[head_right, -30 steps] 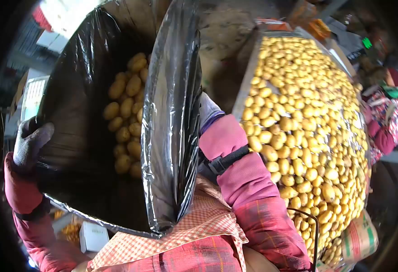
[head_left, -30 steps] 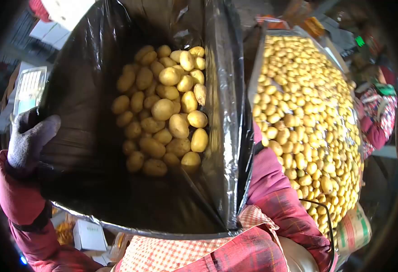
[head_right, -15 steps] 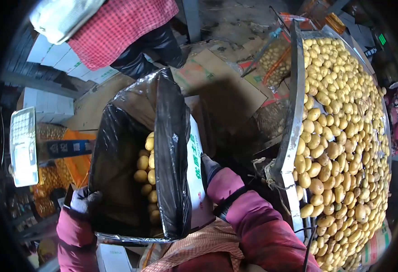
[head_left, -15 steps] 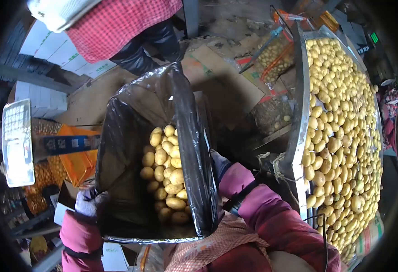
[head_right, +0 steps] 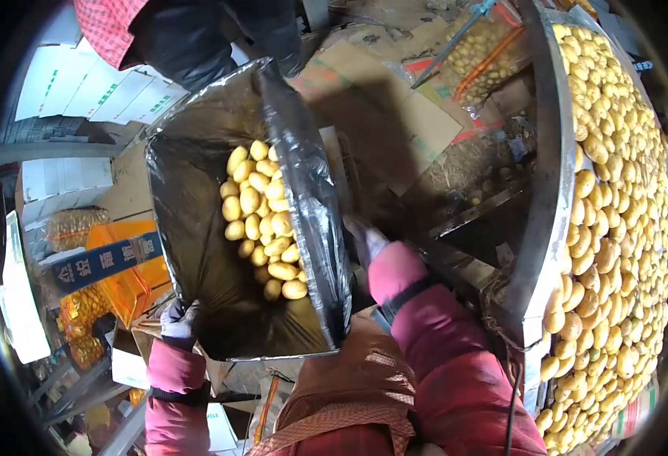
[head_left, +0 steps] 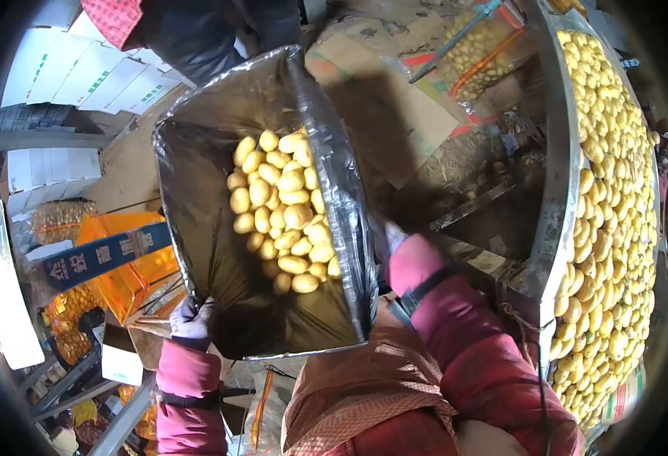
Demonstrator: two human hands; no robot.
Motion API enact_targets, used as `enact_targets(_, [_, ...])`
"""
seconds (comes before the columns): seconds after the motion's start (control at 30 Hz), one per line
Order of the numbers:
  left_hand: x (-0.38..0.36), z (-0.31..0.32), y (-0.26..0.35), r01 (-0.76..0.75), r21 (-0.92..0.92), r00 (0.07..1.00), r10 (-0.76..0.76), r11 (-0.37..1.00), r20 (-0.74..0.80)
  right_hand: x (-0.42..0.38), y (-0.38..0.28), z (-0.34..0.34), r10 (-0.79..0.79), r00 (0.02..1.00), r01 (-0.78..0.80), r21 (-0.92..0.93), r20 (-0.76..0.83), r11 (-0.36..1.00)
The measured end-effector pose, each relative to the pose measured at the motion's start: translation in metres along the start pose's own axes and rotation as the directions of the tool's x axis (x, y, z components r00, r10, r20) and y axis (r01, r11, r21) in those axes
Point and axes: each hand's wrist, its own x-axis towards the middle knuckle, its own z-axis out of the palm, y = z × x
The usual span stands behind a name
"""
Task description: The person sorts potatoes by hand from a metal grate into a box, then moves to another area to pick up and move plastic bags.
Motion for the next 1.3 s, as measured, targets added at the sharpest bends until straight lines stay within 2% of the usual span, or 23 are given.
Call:
enact_targets(0.03, [-0.003,0.006,0.008,-0.114,-0.369,0.993,0.109,0.923,-0.032,-0.009,0.000,-0.008,0.054,0.999,-0.054,0.092,0.006,0.994])
enact_targets(0.1, [-0.002,0.011,-0.006,-0.091,-0.234,0.995,0.080,0.968,-0.058,-0.037,0.007,-0.011,0.085,0.995,-0.080,0.115,-0.042,0.990])
enact_targets(0.13, [-0.003,0.005,0.013,-0.022,0.044,0.998,0.024,0.999,-0.049,-0.052,0.010,-0.010,0.102,0.991,-0.092,0.109,-0.082,0.990])
enact_targets(0.17, [0.006,0.009,-0.008,-0.170,0.036,0.979,0.173,0.985,-0.109,-0.071,0.016,-0.008,0.113,0.985,-0.101,0.095,-0.132,0.990])
enact_targets(0.23, [0.026,0.017,-0.038,-0.134,-0.108,0.990,0.128,0.985,-0.055,-0.104,0.027,-0.001,0.124,0.962,-0.117,0.045,-0.242,0.992])
enact_targets(0.3, [0.033,0.018,-0.035,-0.057,-0.024,0.998,0.056,0.998,-0.023,-0.135,0.033,0.016,0.115,0.925,-0.139,-0.040,-0.362,0.989])
enact_targets(0.37, [0.026,0.014,-0.016,-0.052,-0.210,0.998,0.056,0.976,0.012,-0.166,0.030,0.037,0.084,0.909,-0.163,-0.162,-0.408,0.973])
enact_targets(0.43, [0.049,0.025,-0.049,-0.241,-0.163,0.970,0.231,0.957,-0.079,-0.208,-0.002,0.073,0.042,0.958,-0.124,-0.278,-0.285,0.953])
enact_targets(0.47, [0.043,0.020,-0.034,-0.090,-0.081,0.996,0.091,0.993,0.009,-0.225,-0.010,0.070,0.000,0.991,-0.040,-0.301,-0.131,0.953])
enact_targets(0.5, [0.043,0.021,-0.023,-0.101,-0.095,0.995,0.102,0.990,0.003,-0.242,-0.026,0.075,0.010,0.997,-0.029,-0.241,-0.080,0.970])
enact_targets(0.57, [0.037,0.021,-0.010,0.116,0.024,0.993,-0.115,0.993,-0.017,-0.288,-0.065,0.104,-0.169,0.986,0.160,-0.327,0.002,0.931])
enact_targets(0.6, [0.030,0.021,-0.007,0.082,-0.101,0.997,-0.083,0.992,-0.004,-0.312,-0.084,0.112,-0.305,0.950,0.296,-0.487,0.062,0.822])
enact_targets(0.63, [0.032,0.026,-0.019,0.108,-0.190,0.994,-0.104,0.976,0.031,-0.331,-0.102,0.115,-0.379,0.925,0.346,-0.500,0.038,0.794])
enact_targets(0.73, [0.024,0.052,-0.063,-0.103,-0.320,0.994,0.089,0.942,-0.058,-0.395,-0.149,0.096,-0.652,0.715,0.538,-0.397,-0.252,0.744])
enact_targets(0.8, [0.003,0.063,-0.070,-0.102,-0.377,0.994,0.082,0.921,-0.071,-0.439,-0.174,0.044,-0.809,0.471,0.357,-0.763,-0.352,0.539])
enact_targets(0.83, [-0.001,0.070,-0.080,-0.083,-0.292,0.996,0.066,0.953,-0.065,-0.456,-0.179,0.029,-0.805,0.364,0.342,-0.737,-0.469,0.584])
enact_targets(0.9, [-0.009,0.092,-0.087,-0.090,-0.399,0.991,0.043,0.912,-0.127,-0.482,-0.176,-0.025,-0.872,0.250,0.340,-0.805,-0.421,0.486])
enact_targets(0.93, [-0.009,0.096,-0.086,-0.085,-0.421,0.991,0.032,0.903,-0.132,-0.487,-0.172,-0.043,-0.949,0.311,-0.066,-0.994,0.057,-0.082])
enact_targets(1.0, [-0.008,0.099,-0.083,-0.052,-0.430,0.989,-0.012,0.901,-0.144,-0.473,-0.154,-0.058,-0.768,0.582,-0.257,-0.835,0.268,-0.487])
enact_targets(1.07, [-0.009,0.099,-0.079,-0.052,-0.450,0.990,-0.012,0.892,-0.138,-0.421,-0.110,0.016,-0.790,0.612,-0.141,-0.980,0.022,-0.137])
enact_targets(1.13, [0.000,0.109,-0.094,-0.114,-0.480,0.988,0.047,0.870,-0.149,-0.401,-0.094,0.046,-0.811,0.581,-0.114,-0.993,-0.070,0.004])
enact_targets(1.2, [-0.004,0.110,-0.093,-0.058,-0.486,0.990,-0.012,0.872,-0.139,-0.387,-0.097,0.031,-0.824,0.551,-0.309,-0.885,0.132,-0.348])
enact_targets(1.3, [-0.011,0.095,-0.071,-0.011,-0.323,0.991,-0.033,0.946,-0.131,-0.388,-0.100,0.032,-0.805,0.590,-0.190,-0.956,0.070,-0.222])
